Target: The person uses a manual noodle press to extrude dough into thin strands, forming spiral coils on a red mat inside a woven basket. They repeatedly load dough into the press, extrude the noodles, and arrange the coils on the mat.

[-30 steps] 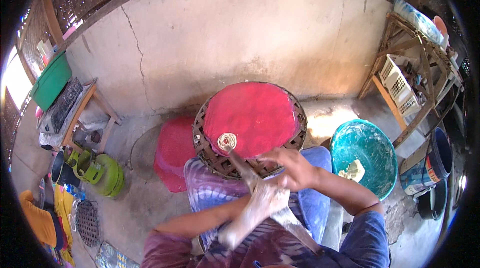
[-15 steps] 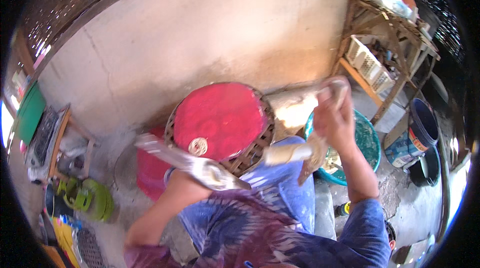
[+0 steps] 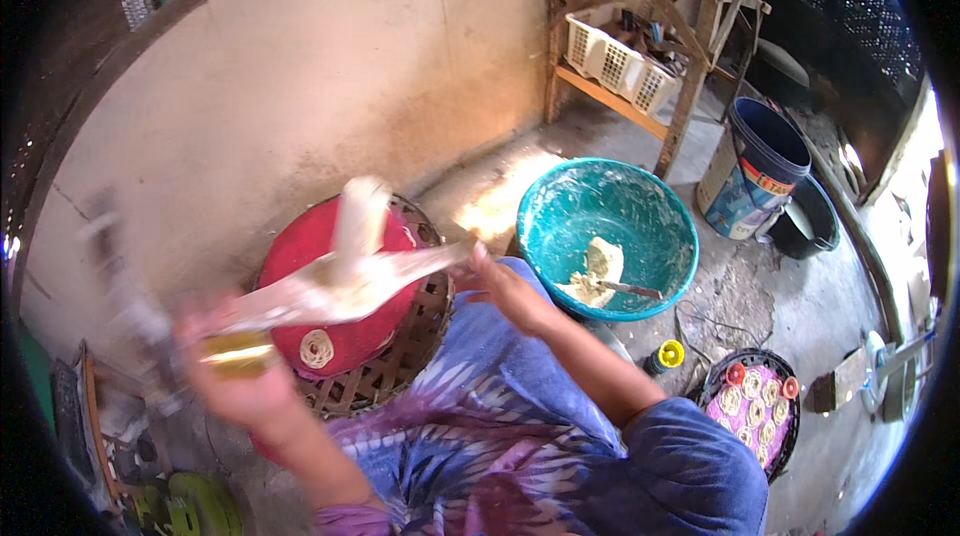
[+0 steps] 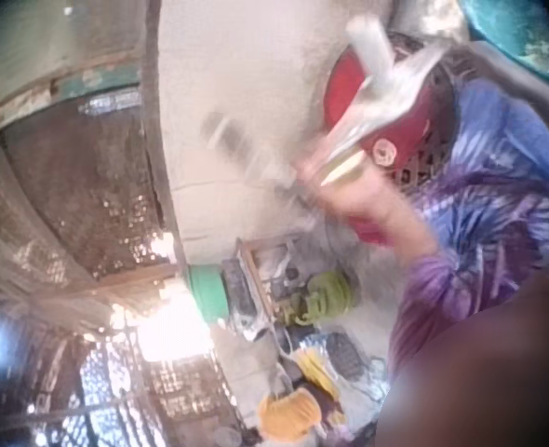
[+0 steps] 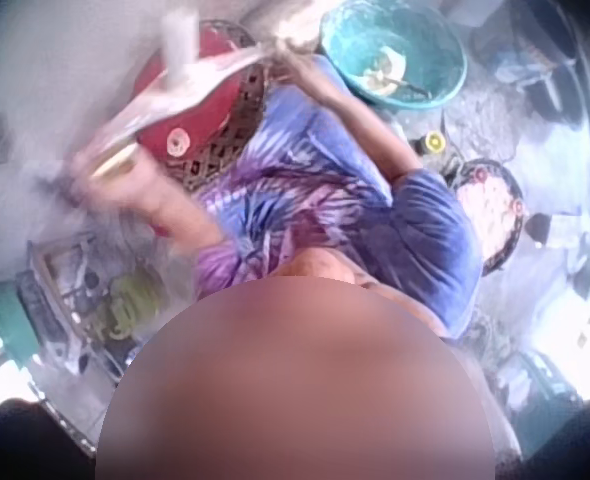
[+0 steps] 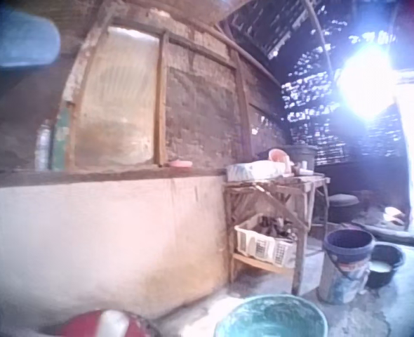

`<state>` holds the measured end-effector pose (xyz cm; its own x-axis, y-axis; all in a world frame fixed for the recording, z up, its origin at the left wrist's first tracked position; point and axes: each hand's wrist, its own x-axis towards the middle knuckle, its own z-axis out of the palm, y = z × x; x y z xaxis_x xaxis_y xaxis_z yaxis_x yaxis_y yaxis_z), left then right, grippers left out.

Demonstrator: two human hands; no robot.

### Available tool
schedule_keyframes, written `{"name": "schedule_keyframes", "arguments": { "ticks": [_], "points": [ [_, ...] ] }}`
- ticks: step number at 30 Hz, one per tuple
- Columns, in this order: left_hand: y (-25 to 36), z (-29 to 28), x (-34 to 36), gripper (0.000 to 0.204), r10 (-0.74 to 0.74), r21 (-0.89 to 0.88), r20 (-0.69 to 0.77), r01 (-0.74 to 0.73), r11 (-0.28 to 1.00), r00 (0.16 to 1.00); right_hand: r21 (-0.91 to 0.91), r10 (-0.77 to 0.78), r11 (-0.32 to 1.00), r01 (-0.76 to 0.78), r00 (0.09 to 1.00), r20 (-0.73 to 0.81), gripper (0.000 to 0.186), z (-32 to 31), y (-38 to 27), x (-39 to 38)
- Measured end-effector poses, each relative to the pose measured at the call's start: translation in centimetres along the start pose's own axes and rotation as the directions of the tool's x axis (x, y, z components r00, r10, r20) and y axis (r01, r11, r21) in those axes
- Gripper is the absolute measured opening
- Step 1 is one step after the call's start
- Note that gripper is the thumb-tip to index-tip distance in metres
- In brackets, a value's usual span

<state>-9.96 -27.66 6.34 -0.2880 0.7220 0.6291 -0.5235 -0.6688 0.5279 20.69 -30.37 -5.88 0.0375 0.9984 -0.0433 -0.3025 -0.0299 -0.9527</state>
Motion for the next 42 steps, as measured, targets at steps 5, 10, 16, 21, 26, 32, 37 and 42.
{"name": "schedule_keyframes", "arguments": {
  "ticks": [5, 10, 16, 21, 26, 32, 37, 42],
  "points": [
    [8.1, -7.0, 6.9, 0.039, -0.036, 0.404, 0.122, -0.017, 0.914, 0.992, -0.823, 0.141, -0.289, -0.489, 0.829, -0.542, 0.047, -17.7, 2.7, -2.9],
    [3.9, -9.9, 8.8, 0.053, -0.016, 0.927, 0.282, -0.268, 0.261, 0.959, -0.827, 0.291, -0.408, -0.386, 0.804, -0.518, 0.032, -23.6, 2.8, -4.8],
    [-1.7, -8.5, 8.8, 0.070, -0.202, 0.745, 0.646, -0.666, -0.043, 0.736, -0.809, 0.361, -0.567, -0.154, 0.836, -0.413, 0.026, -23.2, -3.9, -2.0],
    [-2.2, -7.4, 7.3, 0.064, -0.170, 0.618, 0.746, -0.764, -0.184, 0.644, -0.867, 0.404, -0.476, -0.147, 0.839, -0.364, 0.026, -25.0, -2.8, -0.7],
    [0.7, -9.0, 6.4, 0.068, -0.300, 0.511, 0.743, -0.796, -0.324, 0.599, -0.931, 0.486, -0.282, -0.234, 0.801, -0.349, 0.031, -28.5, 1.3, 0.1],
    [-0.1, -8.4, 4.7, 0.070, -0.194, 0.530, 0.790, -0.806, -0.264, 0.582, -0.973, 0.518, -0.082, -0.217, 0.824, -0.227, 0.042, -27.5, 5.6, 0.8],
    [-1.1, -2.7, 3.2, 0.047, -0.258, 0.623, 0.757, -0.782, 0.006, 0.601, -0.891, 0.336, -0.084, -0.446, 0.829, -0.447, 0.041, -22.5, -0.8, -2.8],
    [-2.0, 1.7, 3.4, 0.037, -0.337, 0.656, 0.744, -0.726, 0.205, 0.577, -0.988, 0.351, 0.117, -0.097, 0.935, -0.051, 0.037, -15.7, -16.3, -6.5]
  ]
}}
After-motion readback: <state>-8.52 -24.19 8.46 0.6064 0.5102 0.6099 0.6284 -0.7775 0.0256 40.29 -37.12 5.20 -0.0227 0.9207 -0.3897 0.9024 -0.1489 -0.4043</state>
